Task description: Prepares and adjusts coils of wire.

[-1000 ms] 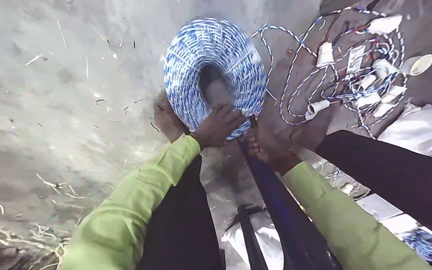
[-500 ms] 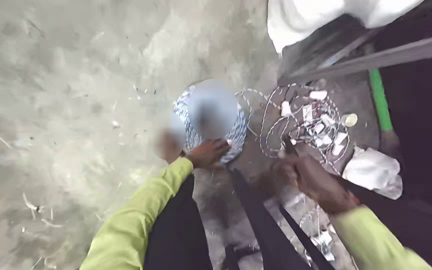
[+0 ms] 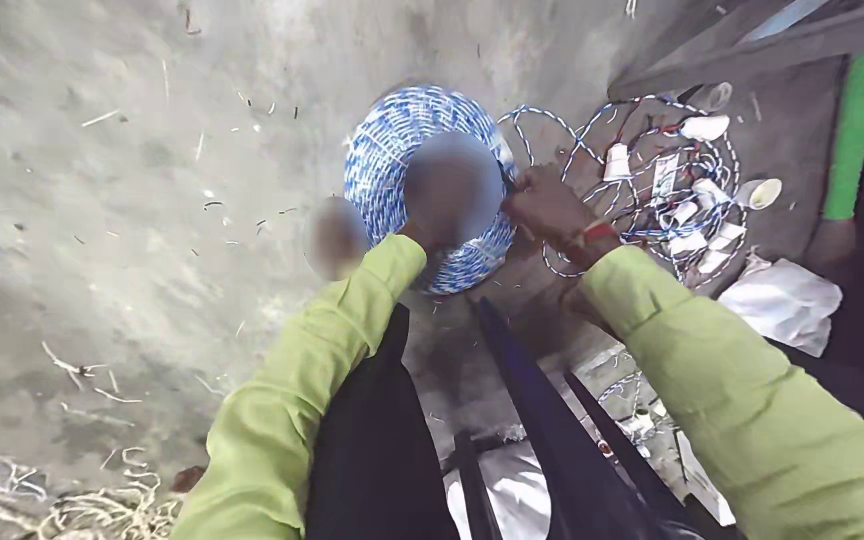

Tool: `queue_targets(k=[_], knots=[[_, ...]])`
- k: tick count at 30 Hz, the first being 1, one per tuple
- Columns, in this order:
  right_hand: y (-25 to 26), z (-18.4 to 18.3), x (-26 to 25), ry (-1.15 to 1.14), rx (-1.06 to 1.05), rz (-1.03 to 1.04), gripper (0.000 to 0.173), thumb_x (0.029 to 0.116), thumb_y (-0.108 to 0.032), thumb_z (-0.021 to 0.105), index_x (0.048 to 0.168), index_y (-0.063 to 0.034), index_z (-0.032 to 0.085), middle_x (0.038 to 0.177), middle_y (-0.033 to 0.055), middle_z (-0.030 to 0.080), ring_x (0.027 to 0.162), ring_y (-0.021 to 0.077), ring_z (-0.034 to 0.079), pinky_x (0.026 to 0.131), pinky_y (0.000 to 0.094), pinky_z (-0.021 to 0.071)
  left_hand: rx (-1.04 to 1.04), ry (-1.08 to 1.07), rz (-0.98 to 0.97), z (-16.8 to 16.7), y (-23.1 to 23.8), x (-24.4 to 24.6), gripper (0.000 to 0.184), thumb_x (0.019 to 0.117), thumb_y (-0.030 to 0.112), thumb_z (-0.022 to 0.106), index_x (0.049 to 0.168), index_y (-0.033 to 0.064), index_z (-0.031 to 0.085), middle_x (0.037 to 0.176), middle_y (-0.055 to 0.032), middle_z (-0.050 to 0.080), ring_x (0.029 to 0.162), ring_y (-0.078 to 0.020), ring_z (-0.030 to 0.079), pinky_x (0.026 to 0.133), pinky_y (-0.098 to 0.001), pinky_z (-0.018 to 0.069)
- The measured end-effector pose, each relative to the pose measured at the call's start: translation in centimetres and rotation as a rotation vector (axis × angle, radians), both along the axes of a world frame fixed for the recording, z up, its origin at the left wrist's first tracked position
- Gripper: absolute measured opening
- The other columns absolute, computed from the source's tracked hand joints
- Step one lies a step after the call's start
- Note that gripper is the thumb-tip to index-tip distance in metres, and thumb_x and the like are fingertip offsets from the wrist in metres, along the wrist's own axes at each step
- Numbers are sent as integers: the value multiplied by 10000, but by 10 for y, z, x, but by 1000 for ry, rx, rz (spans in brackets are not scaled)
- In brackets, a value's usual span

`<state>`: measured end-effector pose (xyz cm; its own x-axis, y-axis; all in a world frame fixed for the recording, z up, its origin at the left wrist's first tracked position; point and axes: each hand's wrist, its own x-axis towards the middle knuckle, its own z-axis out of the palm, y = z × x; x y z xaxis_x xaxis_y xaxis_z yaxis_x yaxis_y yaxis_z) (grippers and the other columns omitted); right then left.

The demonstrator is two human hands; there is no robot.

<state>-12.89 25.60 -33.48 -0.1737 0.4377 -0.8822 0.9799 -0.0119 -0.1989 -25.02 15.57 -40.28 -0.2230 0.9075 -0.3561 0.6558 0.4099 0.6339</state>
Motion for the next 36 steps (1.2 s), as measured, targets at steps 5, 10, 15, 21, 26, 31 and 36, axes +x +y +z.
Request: queue_targets(k=[5,10,15,21,26,31,36], knots=[[14,-12,-6,-8,-2,92,315,933,-212,652,1141,14,581,998,212,656,883,345,655,771,574,514,-243,-111,120,15,23,-4,275,986,208,590,1058,-36,696,1142,-237,668,1110,-388,654,939,-552,522],[21,-22,-10,7,-22,131,262,938,-222,648,1057,5,593,938,189,655,846,327,652,744,560,511,-312,-118,67,16,35,-10,295,958,256,627,957,-37,664,1012,-231,680,1016,-391,673,849,-569,527],[25,-16,-18,-10,-57,255,307,948,-203,657,1132,26,569,978,221,642,874,356,648,768,581,508,-62,-217,51,3,16,-20,295,928,255,677,937,-40,689,864,-193,689,862,-356,681,797,-544,516],[26,-15,-16,52,50,293,282,971,-242,661,997,33,603,921,217,612,860,367,609,743,585,464,-51,-247,0,3,17,-24,271,920,224,684,994,-36,684,881,-188,693,864,-349,682,800,-545,515],[-9,34,30,122,-81,187,395,1071,-380,527,989,-20,669,695,107,573,584,233,565,559,460,492,53,-252,-83,-8,3,-17,259,947,192,672,1014,-58,679,1004,-235,680,980,-388,674,896,-548,521],[-41,111,101,153,-80,-698,297,1083,-252,473,822,-132,549,523,-73,421,392,26,373,379,187,367,90,-240,-42,-10,-15,-3,245,995,133,572,1086,-52,703,1085,-232,691,1061,-372,675,960,-497,523],[-15,71,73,237,-368,-594,216,1069,-226,508,1188,-83,618,853,40,671,684,120,647,605,271,566,149,80,110,18,-64,-39,310,1025,75,537,1304,24,662,1366,-224,610,1307,-397,553,1110,-523,422]])
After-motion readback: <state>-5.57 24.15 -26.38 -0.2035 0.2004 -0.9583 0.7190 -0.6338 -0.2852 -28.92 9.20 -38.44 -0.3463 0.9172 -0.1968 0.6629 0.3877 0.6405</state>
